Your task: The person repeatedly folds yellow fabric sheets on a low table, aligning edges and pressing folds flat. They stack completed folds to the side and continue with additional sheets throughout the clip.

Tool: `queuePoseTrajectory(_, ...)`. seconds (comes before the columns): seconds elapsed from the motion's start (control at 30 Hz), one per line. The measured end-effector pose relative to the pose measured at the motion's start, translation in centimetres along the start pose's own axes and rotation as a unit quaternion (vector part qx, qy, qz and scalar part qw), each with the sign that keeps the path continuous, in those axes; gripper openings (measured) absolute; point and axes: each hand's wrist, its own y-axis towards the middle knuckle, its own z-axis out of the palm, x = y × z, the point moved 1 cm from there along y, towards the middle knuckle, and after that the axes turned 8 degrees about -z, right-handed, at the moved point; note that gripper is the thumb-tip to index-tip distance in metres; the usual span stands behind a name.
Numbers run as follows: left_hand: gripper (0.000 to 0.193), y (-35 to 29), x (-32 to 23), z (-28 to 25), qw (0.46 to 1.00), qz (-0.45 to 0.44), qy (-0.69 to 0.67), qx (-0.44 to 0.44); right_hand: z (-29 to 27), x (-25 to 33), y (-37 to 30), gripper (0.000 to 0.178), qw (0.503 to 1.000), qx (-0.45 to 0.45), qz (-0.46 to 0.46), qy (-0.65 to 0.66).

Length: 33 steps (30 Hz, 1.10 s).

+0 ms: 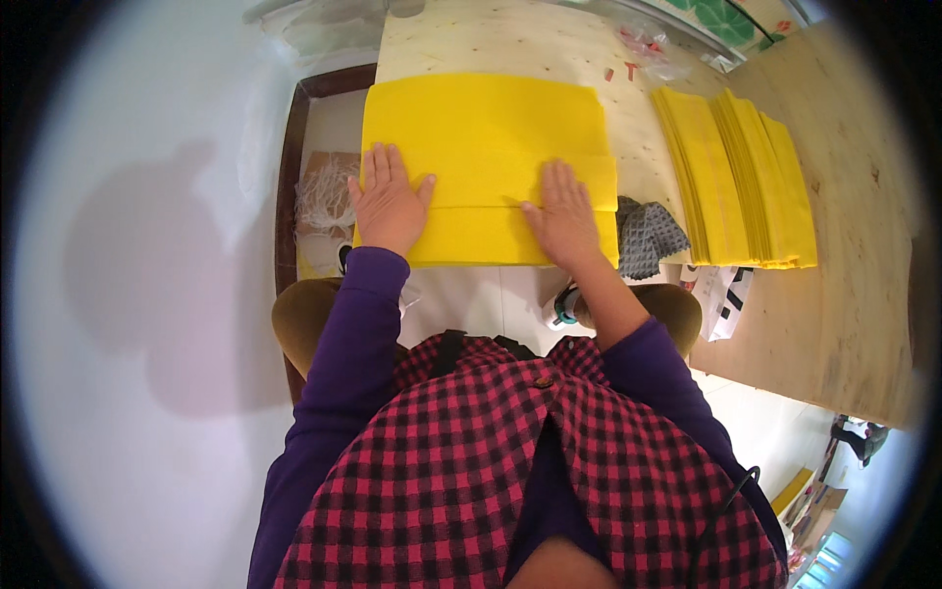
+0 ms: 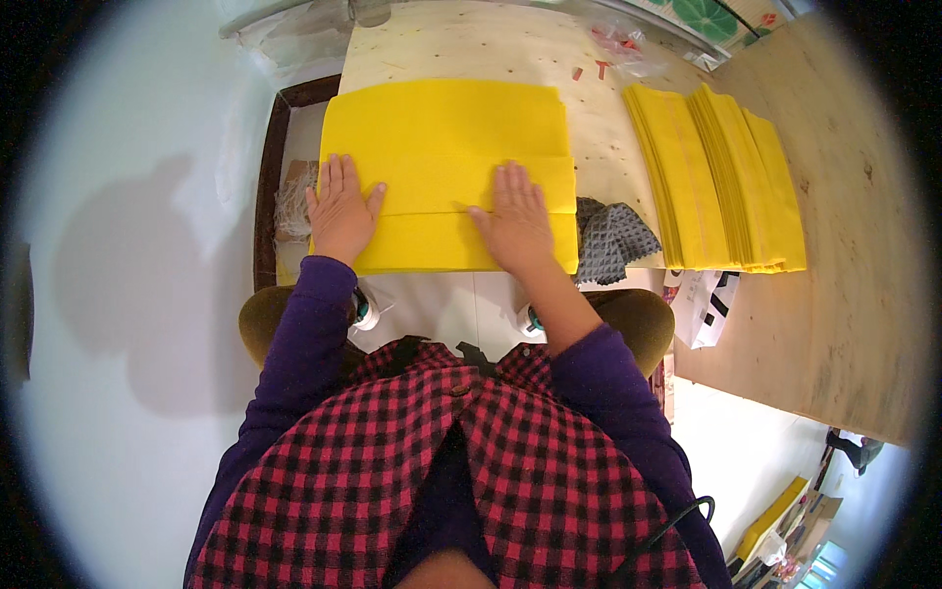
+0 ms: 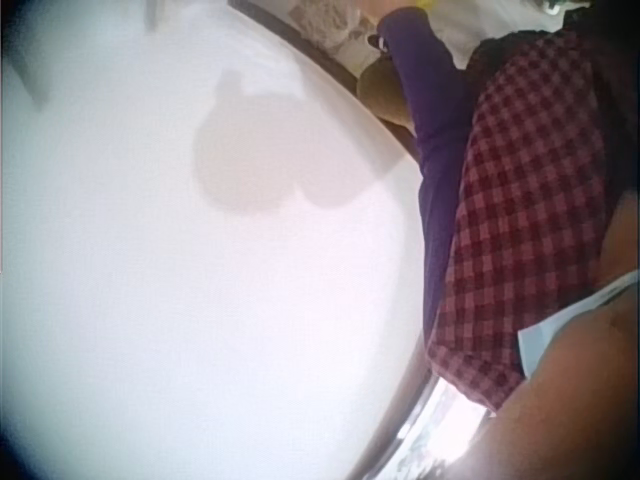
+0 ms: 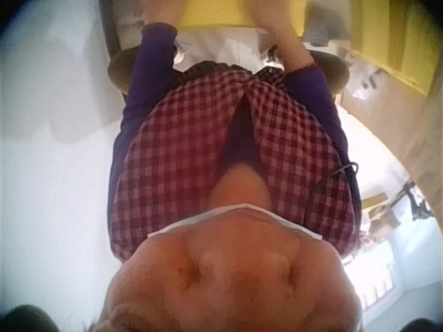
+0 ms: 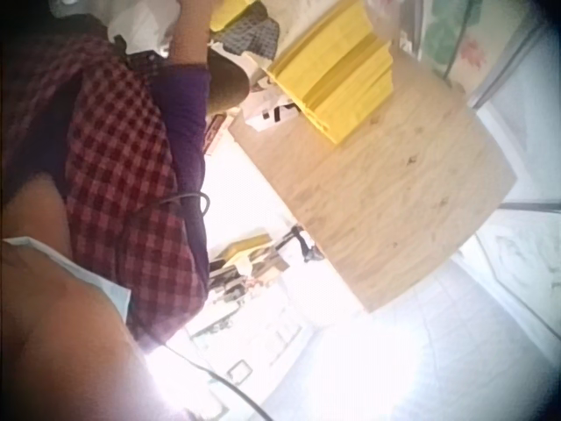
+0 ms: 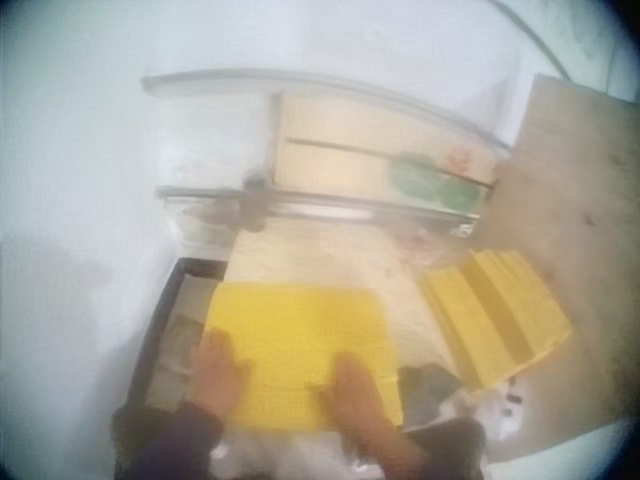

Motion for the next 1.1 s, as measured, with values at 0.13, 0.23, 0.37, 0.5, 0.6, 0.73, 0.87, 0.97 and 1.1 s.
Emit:
queuePoseTrajectory(0.13,0.07,0.0,0.2,0.2,1.0,0.005,-0.003,-0.001,-0.4,-3.6,-2.0,0.076,0.998,-0.015,0.051,-0.032)
queuePoseTrajectory(0.23,0.067,0.5,1.2,0.1,0.999,0.017,-0.028,0.028,0.0,-4.2,-2.5,0.075,0.998,-0.036,0.053,-0.027)
queuePoseTrajectory(0.37,0.062,1.2,4.2,-0.7,0.993,-0.062,-0.073,0.071,-0.1,-4.4,-2.5,0.071,0.997,-0.047,0.049,-0.026)
queuePoseTrajectory(0.5,0.053,0.1,7.4,-2.5,0.994,-0.093,-0.045,-0.031,-1.4,-4.8,-3.0,0.063,0.994,-0.099,0.045,0.011)
queuePoseTrajectory(0.6,0.044,-1.2,8.3,-4.1,0.965,-0.026,-0.249,-0.08,-2.5,-4.7,-4.8,0.054,0.972,-0.201,0.03,0.113)
queuePoseTrajectory(0.73,0.029,-4.1,6.5,-3.9,0.7,-0.226,-0.665,0.132,-3.5,-5.1,-6.6,0.039,0.809,-0.146,0.199,0.534)
queuePoseTrajectory(0.87,0.033,-4.8,5.6,-4.3,0.459,-0.33,-0.8,0.2,-4.0,-6.4,-6.8,0.033,0.65,-0.091,0.279,0.701)
queuePoseTrajectory(0.97,0.036,-3.6,5.8,-4.7,0.428,-0.356,-0.805,0.205,-3.8,-7.7,-5.7,0.038,0.629,-0.098,0.318,0.703)
queuePoseTrajectory(1.1,0.033,-2.5,6.2,-4.4,0.456,-0.358,-0.79,0.2,-3.6,-9.6,-4.2,0.038,0.642,-0.087,0.352,0.675)
